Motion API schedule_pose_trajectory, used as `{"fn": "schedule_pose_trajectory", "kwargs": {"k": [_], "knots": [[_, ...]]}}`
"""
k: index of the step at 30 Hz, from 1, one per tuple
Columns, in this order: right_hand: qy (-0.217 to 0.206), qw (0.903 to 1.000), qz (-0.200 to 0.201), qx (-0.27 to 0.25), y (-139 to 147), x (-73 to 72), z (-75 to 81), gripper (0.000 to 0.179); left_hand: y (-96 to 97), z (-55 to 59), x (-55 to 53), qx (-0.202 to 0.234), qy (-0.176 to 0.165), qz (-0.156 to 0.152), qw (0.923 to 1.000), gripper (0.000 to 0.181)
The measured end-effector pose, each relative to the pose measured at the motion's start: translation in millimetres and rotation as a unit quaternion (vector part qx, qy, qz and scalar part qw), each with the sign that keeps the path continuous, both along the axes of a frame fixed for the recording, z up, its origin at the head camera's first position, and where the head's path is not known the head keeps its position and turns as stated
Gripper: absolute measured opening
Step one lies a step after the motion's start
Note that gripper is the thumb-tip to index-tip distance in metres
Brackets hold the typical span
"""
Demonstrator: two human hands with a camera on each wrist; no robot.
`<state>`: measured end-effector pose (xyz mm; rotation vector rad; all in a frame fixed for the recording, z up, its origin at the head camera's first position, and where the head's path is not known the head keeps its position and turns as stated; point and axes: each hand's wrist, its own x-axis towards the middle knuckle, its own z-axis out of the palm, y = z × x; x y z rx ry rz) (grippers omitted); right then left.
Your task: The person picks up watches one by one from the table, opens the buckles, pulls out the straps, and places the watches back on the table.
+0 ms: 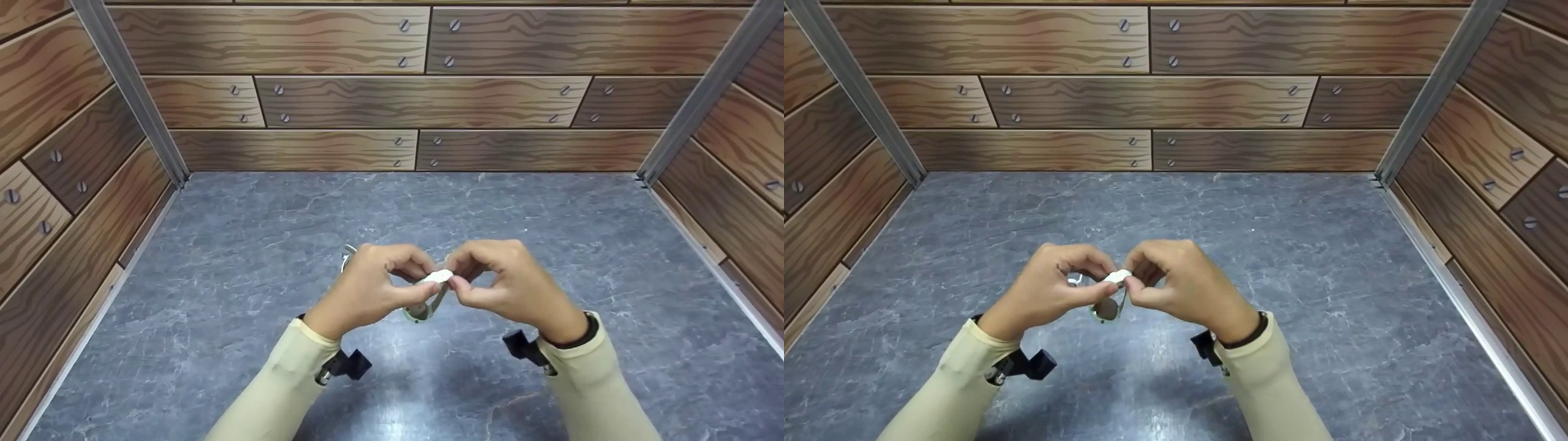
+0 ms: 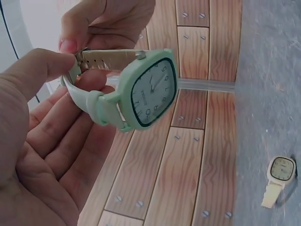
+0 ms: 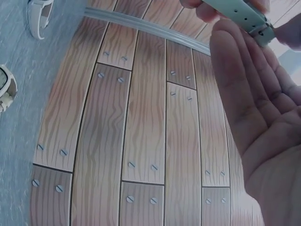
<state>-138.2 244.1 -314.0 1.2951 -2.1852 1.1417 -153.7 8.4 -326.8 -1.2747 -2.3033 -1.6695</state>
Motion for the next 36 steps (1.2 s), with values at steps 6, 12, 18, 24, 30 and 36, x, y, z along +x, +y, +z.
{"fn": "schedule_pose_trajectory", "kwargs": {"k": [6, 12, 18, 24, 30, 36], "knots": [[-0.009, 0.9999, -0.007, 0.007, -0.8, 0.0, -0.3, 0.022, -0.6, 0.4, 2.5, -0.016, 0.008, 0.007, 0.9998, 0.014], [0.007, 0.9996, -0.021, 0.016, -1.6, -0.1, 0.4, 0.021, 0.8, 0.5, 2.5, -0.063, 0.085, 0.049, 0.9932, 0.017], [0.001, 0.9986, -0.036, 0.039, -3.2, 0.2, -1.8, 0.020, 0.0, -0.2, 3.5, -0.084, 0.129, 0.069, 0.9856, 0.012], [0.010, 0.9996, -0.022, 0.017, -3.8, -1.1, -2.1, 0.020, 0.0, 0.0, 3.2, -0.043, 0.058, 0.040, 0.9966, 0.008], [0.009, 0.9997, -0.011, -0.017, -6.4, -2.3, -3.3, 0.020, -1.2, -0.4, 2.1, -0.001, -0.005, 0.012, 0.9999, 0.008], [0.006, 0.9992, -0.014, -0.038, -7.3, -2.2, -5.4, 0.022, -1.8, -0.9, 1.2, 0.025, -0.032, -0.010, 0.9991, 0.007]]}}
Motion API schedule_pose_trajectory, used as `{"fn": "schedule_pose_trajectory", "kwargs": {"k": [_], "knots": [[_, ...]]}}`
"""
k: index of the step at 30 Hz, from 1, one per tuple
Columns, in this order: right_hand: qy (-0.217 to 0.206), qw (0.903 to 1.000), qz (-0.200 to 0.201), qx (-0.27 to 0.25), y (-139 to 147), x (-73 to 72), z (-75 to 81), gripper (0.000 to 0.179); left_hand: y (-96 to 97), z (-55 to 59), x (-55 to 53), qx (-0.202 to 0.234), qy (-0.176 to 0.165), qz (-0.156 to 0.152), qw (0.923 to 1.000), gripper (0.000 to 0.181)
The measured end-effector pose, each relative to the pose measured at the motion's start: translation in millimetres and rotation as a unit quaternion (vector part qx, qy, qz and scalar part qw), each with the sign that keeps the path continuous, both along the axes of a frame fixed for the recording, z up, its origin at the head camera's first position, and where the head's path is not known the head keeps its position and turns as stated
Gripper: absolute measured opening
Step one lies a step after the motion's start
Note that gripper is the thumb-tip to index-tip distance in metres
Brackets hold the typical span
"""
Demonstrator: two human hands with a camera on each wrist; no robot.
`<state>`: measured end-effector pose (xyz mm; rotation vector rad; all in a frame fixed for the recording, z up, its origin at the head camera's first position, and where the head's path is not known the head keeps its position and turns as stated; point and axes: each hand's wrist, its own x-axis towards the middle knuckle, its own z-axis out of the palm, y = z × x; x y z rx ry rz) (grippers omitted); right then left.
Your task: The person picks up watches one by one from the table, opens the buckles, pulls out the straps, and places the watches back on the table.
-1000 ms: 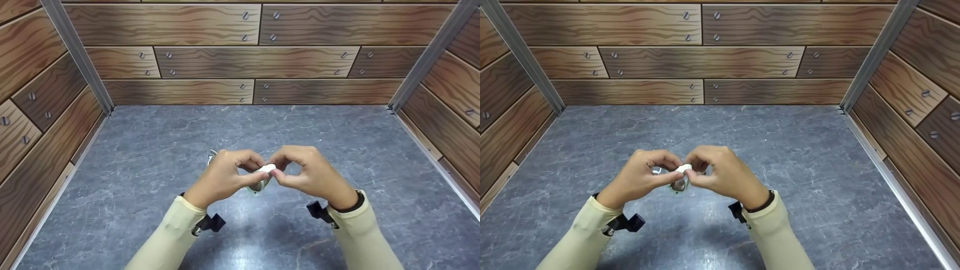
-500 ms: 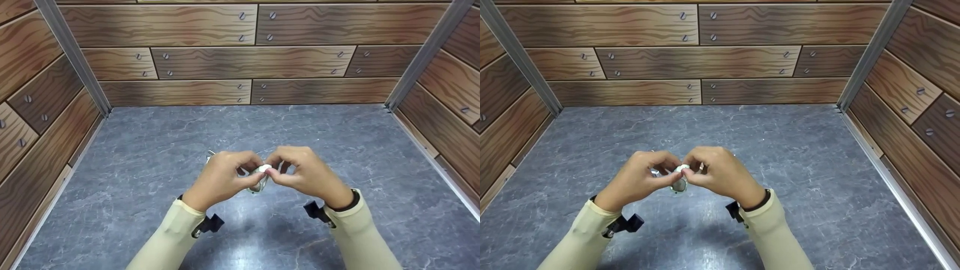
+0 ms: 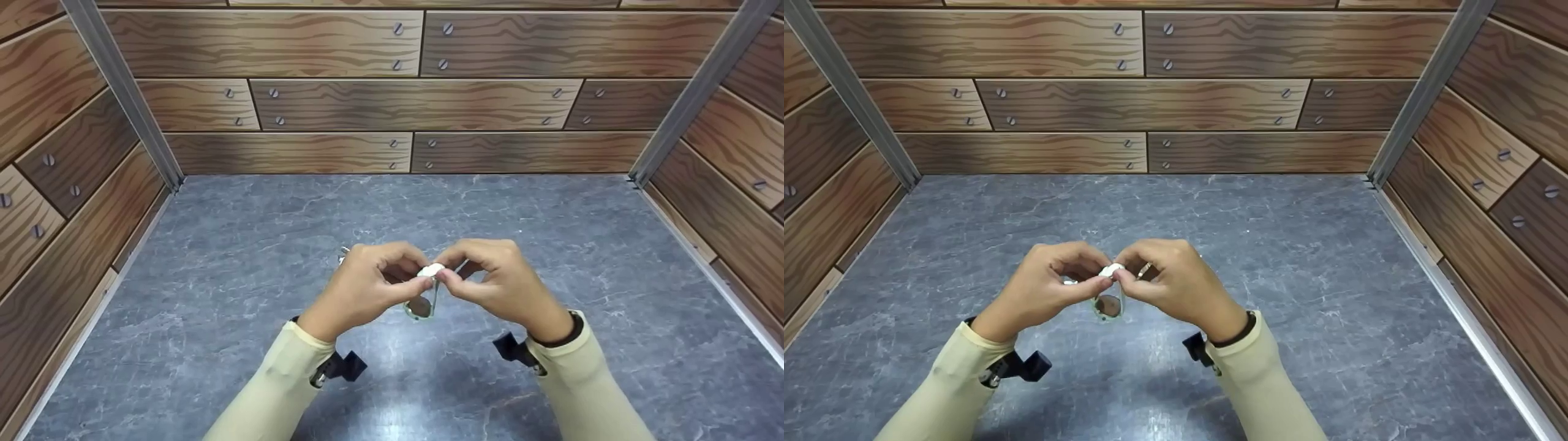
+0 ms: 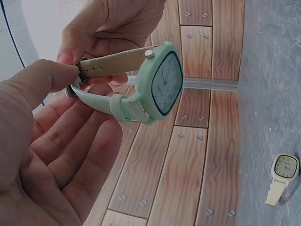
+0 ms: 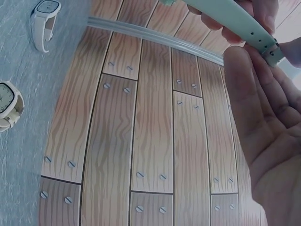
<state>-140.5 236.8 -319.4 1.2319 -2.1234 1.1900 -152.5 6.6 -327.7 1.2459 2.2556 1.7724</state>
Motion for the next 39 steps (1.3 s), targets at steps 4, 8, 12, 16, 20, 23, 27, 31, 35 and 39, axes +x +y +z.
{"fn": "schedule_pose_trajectory", "kwargs": {"k": [4, 8, 12, 16, 20, 23, 27, 31, 35, 39], "knots": [[-0.006, 0.9998, -0.007, 0.017, 0.6, 0.5, -0.9, 0.022, -0.9, 2.5, 0.4, -0.026, 0.039, 0.013, 0.9988, 0.009], [-0.012, 0.9982, -0.009, 0.058, 1.7, 1.9, -0.2, 0.019, -1.8, 4.7, 1.6, -0.096, 0.127, 0.056, 0.9856, 0.017], [-0.003, 0.9954, -0.020, 0.093, 3.3, 3.2, 0.7, 0.014, -0.8, 3.9, 2.5, -0.155, 0.175, 0.093, 0.9678, 0.019], [-0.005, 0.9932, -0.041, 0.109, 4.1, 4.1, 1.4, 0.011, -0.3, 2.7, 1.8, -0.168, 0.179, 0.110, 0.9632, 0.015], [-0.014, 0.9947, -0.040, 0.094, 3.5, 4.5, 3.4, 0.014, -1.6, 2.6, 1.3, -0.132, 0.131, 0.088, 0.9787, 0.010], [-0.013, 0.9967, -0.028, 0.074, 3.0, 4.5, 5.2, 0.019, -2.4, 3.1, 0.9, -0.095, 0.075, 0.058, 0.9910, 0.008], [-0.019, 0.9980, -0.023, 0.056, 1.9, 4.7, 7.2, 0.021, -2.9, 3.2, -0.7, -0.061, 0.032, 0.031, 0.9972, 0.007], [-0.034, 0.9987, -0.018, 0.033, 0.0, 4.5, 8.0, 0.021, -3.5, 3.3, -1.4, -0.030, 0.007, 0.013, 0.9994, 0.007], [-0.057, 0.9983, -0.014, -0.001, 0.8, 4.9, 8.4, 0.021, -3.9, 3.6, -0.7, -0.001, -0.023, -0.006, 0.9997, 0.006], [-0.069, 0.9973, -0.023, -0.008, 0.4, 5.0, 7.0, 0.018, -4.3, 4.6, -0.2, -0.033, -0.005, 0.011, 0.9994, 0.007]]}}
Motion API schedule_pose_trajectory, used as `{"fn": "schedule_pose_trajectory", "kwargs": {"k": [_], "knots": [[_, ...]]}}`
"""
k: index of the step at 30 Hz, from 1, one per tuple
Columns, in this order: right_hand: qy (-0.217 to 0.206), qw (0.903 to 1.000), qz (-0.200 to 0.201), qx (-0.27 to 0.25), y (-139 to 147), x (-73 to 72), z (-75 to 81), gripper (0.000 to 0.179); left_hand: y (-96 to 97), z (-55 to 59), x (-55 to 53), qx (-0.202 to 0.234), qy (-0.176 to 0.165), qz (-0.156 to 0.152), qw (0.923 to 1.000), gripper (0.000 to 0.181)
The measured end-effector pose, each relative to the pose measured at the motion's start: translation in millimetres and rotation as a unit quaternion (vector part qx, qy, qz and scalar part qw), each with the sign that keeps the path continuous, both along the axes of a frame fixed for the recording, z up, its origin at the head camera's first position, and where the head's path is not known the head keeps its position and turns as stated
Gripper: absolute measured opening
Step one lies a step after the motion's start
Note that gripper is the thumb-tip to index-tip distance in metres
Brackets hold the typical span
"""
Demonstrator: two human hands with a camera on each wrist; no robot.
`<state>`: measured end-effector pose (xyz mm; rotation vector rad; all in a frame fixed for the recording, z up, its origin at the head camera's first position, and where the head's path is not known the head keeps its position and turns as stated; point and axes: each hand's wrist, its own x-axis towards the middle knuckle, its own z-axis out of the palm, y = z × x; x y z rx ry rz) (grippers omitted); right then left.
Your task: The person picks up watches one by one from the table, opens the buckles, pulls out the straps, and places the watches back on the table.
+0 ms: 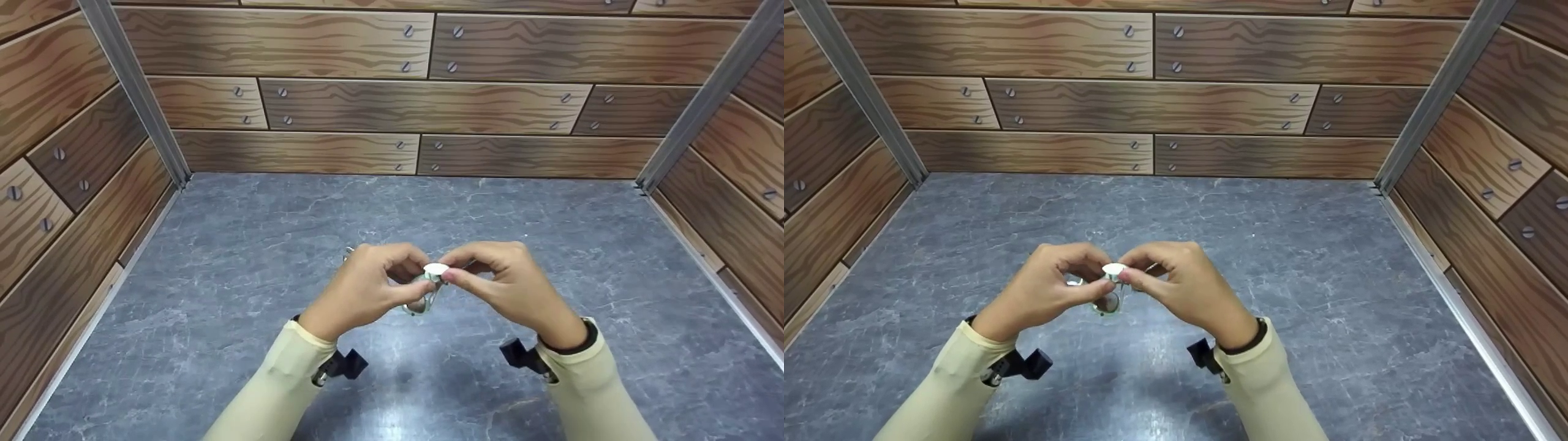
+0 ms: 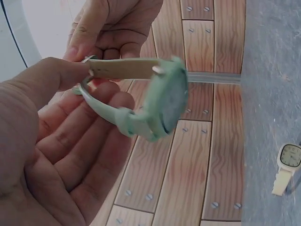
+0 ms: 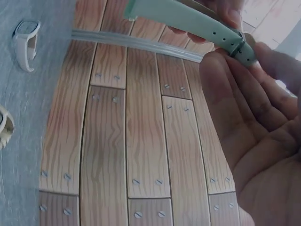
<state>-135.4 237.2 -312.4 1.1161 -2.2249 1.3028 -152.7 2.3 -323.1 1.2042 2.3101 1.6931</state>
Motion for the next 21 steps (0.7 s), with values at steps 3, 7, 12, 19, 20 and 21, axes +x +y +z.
{"fn": "schedule_pose_trajectory", "kwargs": {"k": [3, 7, 12, 19, 20, 21], "knots": [[0.007, 0.9999, -0.011, 0.010, -2.1, -1.1, -2.0, 0.016, -0.1, 0.8, 0.3, -0.040, 0.035, 0.022, 0.9984, 0.009], [0.012, 0.9997, -0.015, 0.013, -3.5, -2.1, -3.6, 0.016, 2.3, 1.7, 2.0, -0.070, 0.076, 0.050, 0.9934, 0.009], [-0.018, 0.9995, 0.002, 0.024, -2.6, -3.2, -5.3, 0.014, 4.9, 1.1, 3.3, -0.060, 0.073, 0.061, 0.9937, 0.006], [-0.049, 0.9986, -0.004, 0.022, -0.5, -4.8, -6.2, 0.013, 5.0, 1.5, 2.9, -0.028, 0.051, 0.064, 0.9963, 0.006], [-0.050, 0.9987, -0.005, 0.012, -0.6, -4.8, -6.0, 0.013, 4.7, 1.4, 2.9, -0.021, 0.046, 0.063, 0.9967, 0.006], [-0.052, 0.9986, -0.003, -0.001, -0.8, -4.8, -5.8, 0.014, 4.5, 1.4, 3.0, -0.014, 0.038, 0.061, 0.9973, 0.006]]}}
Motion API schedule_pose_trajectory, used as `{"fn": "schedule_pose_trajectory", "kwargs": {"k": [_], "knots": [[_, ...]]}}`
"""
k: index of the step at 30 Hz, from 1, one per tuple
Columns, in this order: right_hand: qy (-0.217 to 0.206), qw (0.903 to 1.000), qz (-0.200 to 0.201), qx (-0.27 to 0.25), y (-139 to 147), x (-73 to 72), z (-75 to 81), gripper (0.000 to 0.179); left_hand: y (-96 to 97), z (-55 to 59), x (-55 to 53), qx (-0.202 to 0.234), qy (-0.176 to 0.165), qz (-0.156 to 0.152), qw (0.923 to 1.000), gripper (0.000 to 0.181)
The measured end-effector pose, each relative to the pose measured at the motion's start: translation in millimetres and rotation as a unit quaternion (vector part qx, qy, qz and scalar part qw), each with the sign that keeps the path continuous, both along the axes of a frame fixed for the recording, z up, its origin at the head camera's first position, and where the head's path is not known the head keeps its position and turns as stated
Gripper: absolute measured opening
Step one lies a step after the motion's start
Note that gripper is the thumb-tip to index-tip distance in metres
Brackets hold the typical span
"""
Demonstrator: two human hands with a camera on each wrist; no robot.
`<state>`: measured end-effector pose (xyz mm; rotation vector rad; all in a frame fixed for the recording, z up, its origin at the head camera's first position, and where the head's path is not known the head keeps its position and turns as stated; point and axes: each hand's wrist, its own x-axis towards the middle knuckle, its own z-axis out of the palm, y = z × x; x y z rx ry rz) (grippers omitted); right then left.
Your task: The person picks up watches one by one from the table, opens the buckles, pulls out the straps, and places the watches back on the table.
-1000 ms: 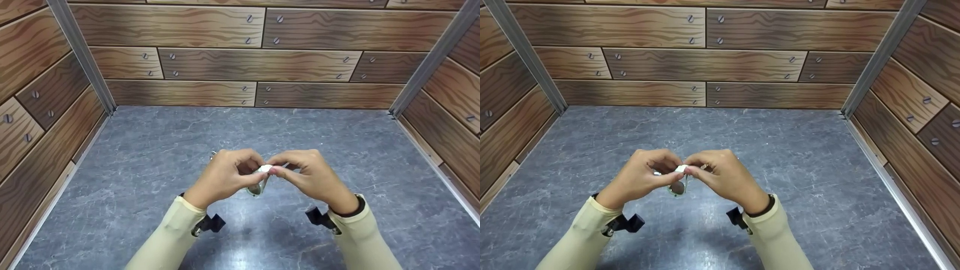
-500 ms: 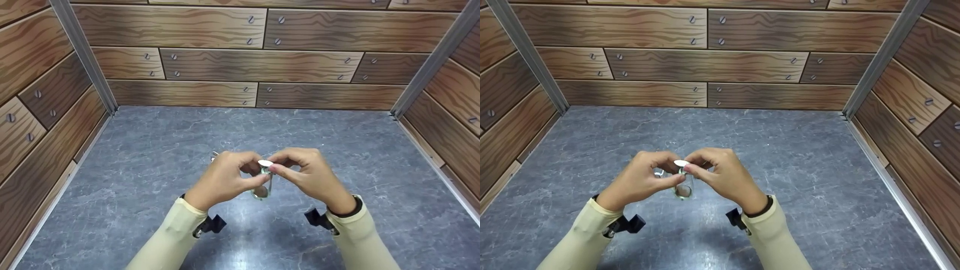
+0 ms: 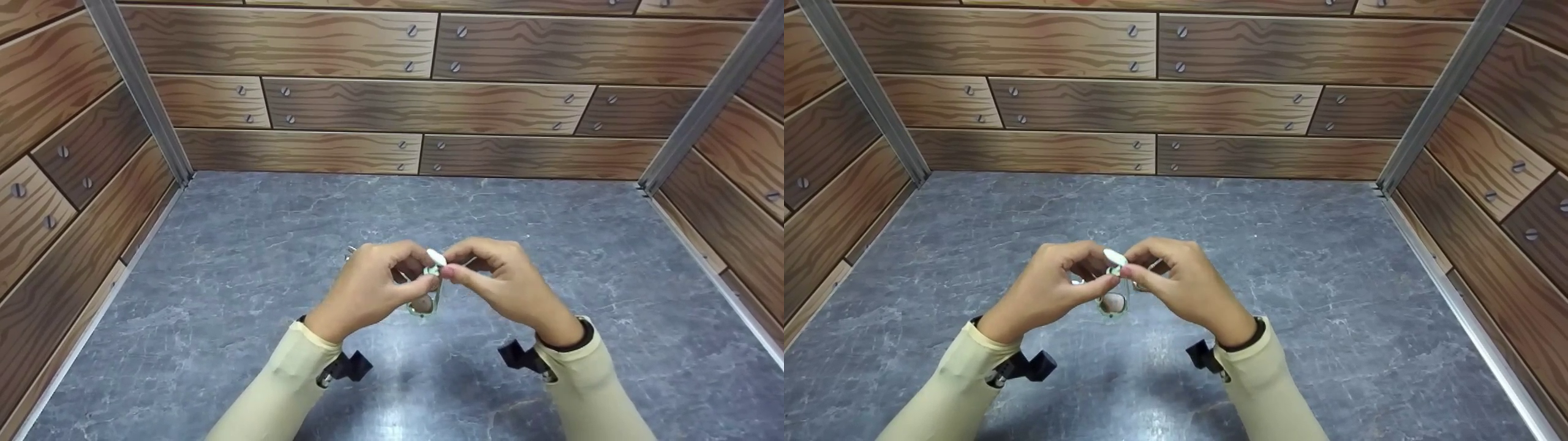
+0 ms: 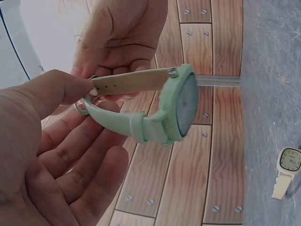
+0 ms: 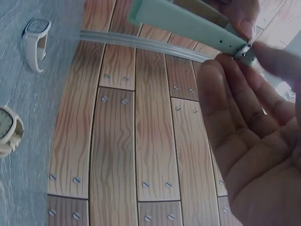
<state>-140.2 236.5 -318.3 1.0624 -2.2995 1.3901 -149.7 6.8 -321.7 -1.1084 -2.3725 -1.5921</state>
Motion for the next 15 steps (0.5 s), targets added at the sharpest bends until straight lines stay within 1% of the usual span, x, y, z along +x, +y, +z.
{"fn": "schedule_pose_trajectory", "kwargs": {"k": [3, 6, 9, 11, 12, 15], "knots": [[-0.005, 0.9991, 0.007, -0.042, -1.0, -0.2, -0.3, 0.015, -1.3, -0.7, 0.3, 0.018, -0.023, -0.008, 0.9995, 0.006], [-0.010, 0.9970, 0.021, -0.074, -1.4, -0.8, -1.1, 0.016, -1.9, -1.1, 0.5, 0.021, -0.040, -0.008, 0.9989, 0.007], [-0.010, 0.9953, 0.036, -0.089, -1.1, -1.9, -2.1, 0.017, -1.7, -1.1, -0.4, 0.012, -0.041, -0.002, 0.9991, 0.008], [-0.010, 0.9944, 0.044, -0.096, -0.8, -2.7, -2.4, 0.019, -1.7, -0.6, -1.1, 0.006, -0.034, 0.000, 0.9994, 0.010], [-0.008, 0.9943, 0.046, -0.096, -0.6, -3.0, -2.4, 0.019, -1.8, -0.5, -1.4, 0.002, -0.023, 0.004, 0.9997, 0.010], [-0.004, 0.9944, 0.045, -0.096, -0.8, -3.6, -2.4, 0.020, -3.1, -0.1, -1.7, -0.001, 0.030, 0.027, 0.9992, 0.012]]}}
